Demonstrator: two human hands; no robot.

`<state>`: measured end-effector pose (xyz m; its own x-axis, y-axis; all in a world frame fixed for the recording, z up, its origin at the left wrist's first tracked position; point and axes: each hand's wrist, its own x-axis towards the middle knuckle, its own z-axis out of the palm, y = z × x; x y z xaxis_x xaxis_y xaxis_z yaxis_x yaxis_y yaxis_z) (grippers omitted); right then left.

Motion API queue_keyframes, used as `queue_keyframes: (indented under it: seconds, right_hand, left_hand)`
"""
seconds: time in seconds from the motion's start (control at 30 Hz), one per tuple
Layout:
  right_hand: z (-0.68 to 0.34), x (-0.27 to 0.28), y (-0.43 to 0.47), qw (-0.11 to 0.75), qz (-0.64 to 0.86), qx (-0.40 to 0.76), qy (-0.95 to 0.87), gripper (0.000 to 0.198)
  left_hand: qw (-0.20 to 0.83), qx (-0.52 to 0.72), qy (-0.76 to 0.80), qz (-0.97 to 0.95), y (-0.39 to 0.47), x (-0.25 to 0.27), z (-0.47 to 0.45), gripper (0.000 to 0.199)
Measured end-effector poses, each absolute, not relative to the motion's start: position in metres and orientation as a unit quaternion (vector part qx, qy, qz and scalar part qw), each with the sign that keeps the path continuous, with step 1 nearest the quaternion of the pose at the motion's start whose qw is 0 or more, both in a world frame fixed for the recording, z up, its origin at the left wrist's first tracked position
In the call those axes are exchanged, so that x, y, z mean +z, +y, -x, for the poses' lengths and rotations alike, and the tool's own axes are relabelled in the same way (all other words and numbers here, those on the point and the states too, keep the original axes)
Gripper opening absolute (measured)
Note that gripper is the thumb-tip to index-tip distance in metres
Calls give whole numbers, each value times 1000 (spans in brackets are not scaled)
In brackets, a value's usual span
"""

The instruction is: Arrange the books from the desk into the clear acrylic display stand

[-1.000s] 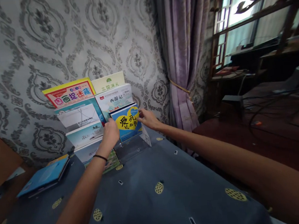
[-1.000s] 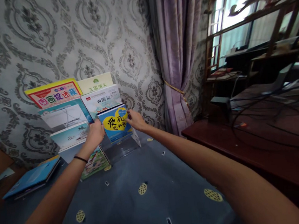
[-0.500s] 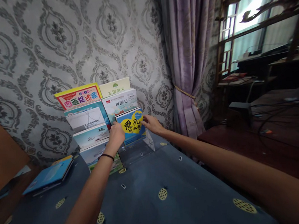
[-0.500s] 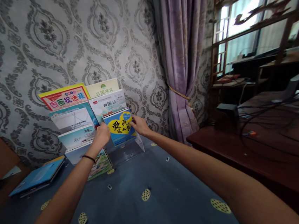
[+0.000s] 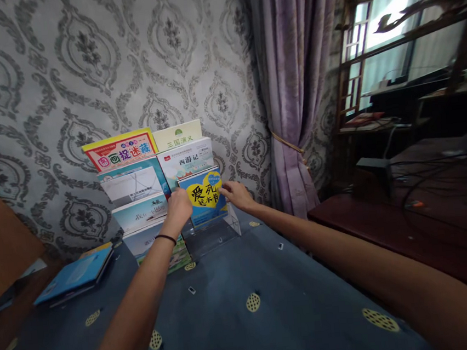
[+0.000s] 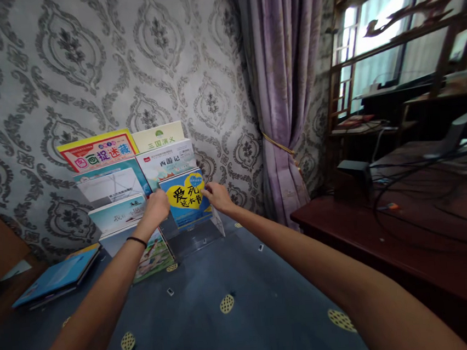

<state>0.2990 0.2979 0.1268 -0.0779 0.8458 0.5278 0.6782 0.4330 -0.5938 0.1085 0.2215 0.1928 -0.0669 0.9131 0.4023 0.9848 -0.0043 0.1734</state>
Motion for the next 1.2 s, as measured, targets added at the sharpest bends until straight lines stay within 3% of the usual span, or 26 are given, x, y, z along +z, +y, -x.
queue_keyframes:
  seconds: [0.5, 0.9, 1.2]
  right_hand:
    - [-293, 125, 306, 417, 542, 86, -725, 27]
    - [-289, 126, 307, 403, 541, 64, -736, 27]
    - [-285, 123, 307, 418, 562, 58, -711, 30]
  left_hand:
    - [97, -228, -678, 692, 232, 200, -103, 32]
    - [31, -235, -674, 700, 242, 197, -93, 21]
    - [20, -228, -689, 687, 237, 195, -96, 28]
